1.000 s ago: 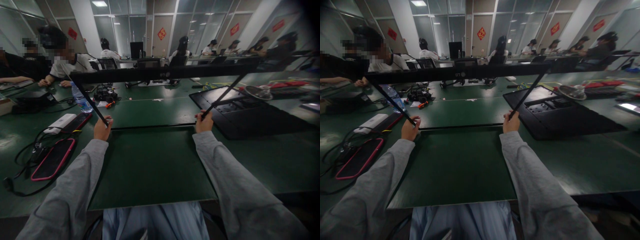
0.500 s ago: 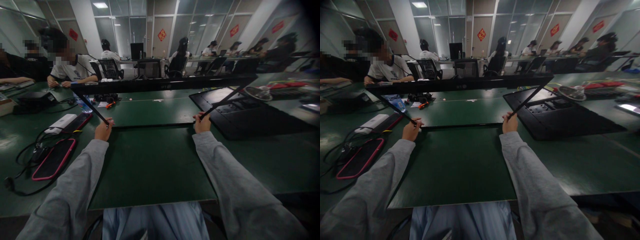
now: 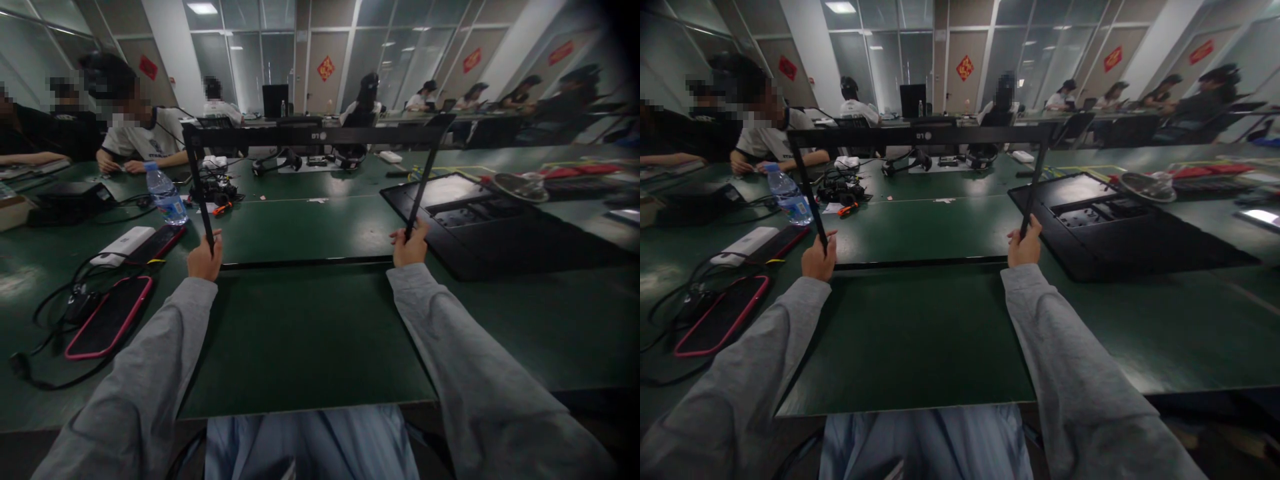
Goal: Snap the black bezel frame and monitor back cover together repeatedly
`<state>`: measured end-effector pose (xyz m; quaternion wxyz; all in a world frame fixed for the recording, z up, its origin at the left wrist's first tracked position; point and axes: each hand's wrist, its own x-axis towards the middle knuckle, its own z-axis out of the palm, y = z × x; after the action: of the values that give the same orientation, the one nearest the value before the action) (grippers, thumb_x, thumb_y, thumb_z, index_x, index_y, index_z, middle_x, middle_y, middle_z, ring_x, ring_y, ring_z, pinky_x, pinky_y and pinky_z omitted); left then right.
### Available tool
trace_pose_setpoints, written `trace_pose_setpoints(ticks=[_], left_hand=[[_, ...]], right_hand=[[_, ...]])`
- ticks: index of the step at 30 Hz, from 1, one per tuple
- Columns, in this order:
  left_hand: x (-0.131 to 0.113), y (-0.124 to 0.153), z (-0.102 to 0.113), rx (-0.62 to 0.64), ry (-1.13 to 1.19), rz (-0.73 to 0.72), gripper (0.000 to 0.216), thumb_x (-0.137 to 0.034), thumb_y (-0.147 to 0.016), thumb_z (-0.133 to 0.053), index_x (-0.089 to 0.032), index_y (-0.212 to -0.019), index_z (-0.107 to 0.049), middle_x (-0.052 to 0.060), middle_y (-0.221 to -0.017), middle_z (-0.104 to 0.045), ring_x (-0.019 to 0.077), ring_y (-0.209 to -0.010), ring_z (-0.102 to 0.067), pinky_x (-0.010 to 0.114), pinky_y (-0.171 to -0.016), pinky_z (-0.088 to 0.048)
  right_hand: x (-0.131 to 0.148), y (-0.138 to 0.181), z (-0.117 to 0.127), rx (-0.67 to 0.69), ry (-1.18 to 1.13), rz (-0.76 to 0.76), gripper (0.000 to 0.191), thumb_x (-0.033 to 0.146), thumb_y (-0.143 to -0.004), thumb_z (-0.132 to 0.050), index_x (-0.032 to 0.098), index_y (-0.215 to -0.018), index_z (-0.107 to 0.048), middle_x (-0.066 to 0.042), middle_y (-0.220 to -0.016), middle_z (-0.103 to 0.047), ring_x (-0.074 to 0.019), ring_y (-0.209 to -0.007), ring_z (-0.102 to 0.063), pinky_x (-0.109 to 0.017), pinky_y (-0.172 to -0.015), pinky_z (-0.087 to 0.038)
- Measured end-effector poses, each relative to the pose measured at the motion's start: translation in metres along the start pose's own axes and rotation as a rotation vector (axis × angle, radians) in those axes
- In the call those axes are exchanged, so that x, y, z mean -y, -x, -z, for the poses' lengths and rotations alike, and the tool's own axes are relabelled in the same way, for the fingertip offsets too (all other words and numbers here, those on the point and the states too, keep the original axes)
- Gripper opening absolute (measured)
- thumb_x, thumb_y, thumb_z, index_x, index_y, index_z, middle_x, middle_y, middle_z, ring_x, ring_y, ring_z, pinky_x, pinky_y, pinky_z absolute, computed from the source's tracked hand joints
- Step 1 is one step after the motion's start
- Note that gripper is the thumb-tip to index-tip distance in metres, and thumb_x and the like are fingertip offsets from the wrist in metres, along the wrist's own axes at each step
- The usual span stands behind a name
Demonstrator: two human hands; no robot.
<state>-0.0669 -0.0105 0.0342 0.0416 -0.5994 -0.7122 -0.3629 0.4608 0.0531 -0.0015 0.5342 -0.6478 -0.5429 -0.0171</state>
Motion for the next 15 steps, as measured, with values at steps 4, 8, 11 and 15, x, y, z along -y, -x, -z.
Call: trace_pose_setpoints(ticks=[4,8,11,15], left_hand=[[0.009,-0.003,-0.008,0.05,0.011,-0.042,0.056,-0.05,-0.101,-0.039,-0.019,-0.139,-0.065,0.012,-0.105,-0.079,0.029,-0.102,-0.073,0.042,-0.097,-0.053],[0.025,-0.01,-0.024,0.148,-0.049,-0.065,0.053,-0.053,-0.097,-0.044,-0.018,-0.123,-0.074,0.017,-0.144,-0.064,0.0364,-0.132,-0.058,0.053,-0.113,-0.044],[0.035,-0.013,-0.033,0.217,-0.088,-0.005,0.049,-0.056,-0.095,-0.049,-0.021,-0.113,-0.078,0.017,-0.147,-0.062,0.0412,-0.14,-0.049,0.063,-0.114,-0.041],[0.043,-0.014,-0.038,0.278,-0.121,-0.011,0.047,-0.054,-0.095,-0.05,-0.022,-0.113,-0.078,0.017,-0.149,-0.06,0.0439,-0.141,-0.045,0.07,-0.113,-0.039]], right_hand=[[-0.002,-0.001,-0.001,0.027,0.05,-0.048,0.046,0.031,-0.089,-0.049,0.018,-0.133,-0.051,-0.005,-0.086,-0.071,-0.0242,-0.075,-0.067,-0.047,-0.088,-0.055],[-0.009,-0.004,-0.005,0.088,0.145,-0.031,0.035,0.028,-0.082,-0.056,0.017,-0.116,-0.062,-0.015,-0.105,-0.07,-0.0292,-0.101,-0.066,-0.049,-0.1,-0.051],[-0.015,-0.003,-0.008,0.146,0.191,-0.008,0.03,0.026,-0.079,-0.058,0.015,-0.106,-0.066,-0.019,-0.109,-0.066,-0.0314,-0.105,-0.062,-0.051,-0.102,-0.05],[-0.022,-0.001,-0.011,0.156,0.211,-0.014,0.025,0.027,-0.075,-0.06,0.016,-0.095,-0.069,-0.016,-0.097,-0.063,-0.0305,-0.096,-0.059,-0.053,-0.1,-0.05]])
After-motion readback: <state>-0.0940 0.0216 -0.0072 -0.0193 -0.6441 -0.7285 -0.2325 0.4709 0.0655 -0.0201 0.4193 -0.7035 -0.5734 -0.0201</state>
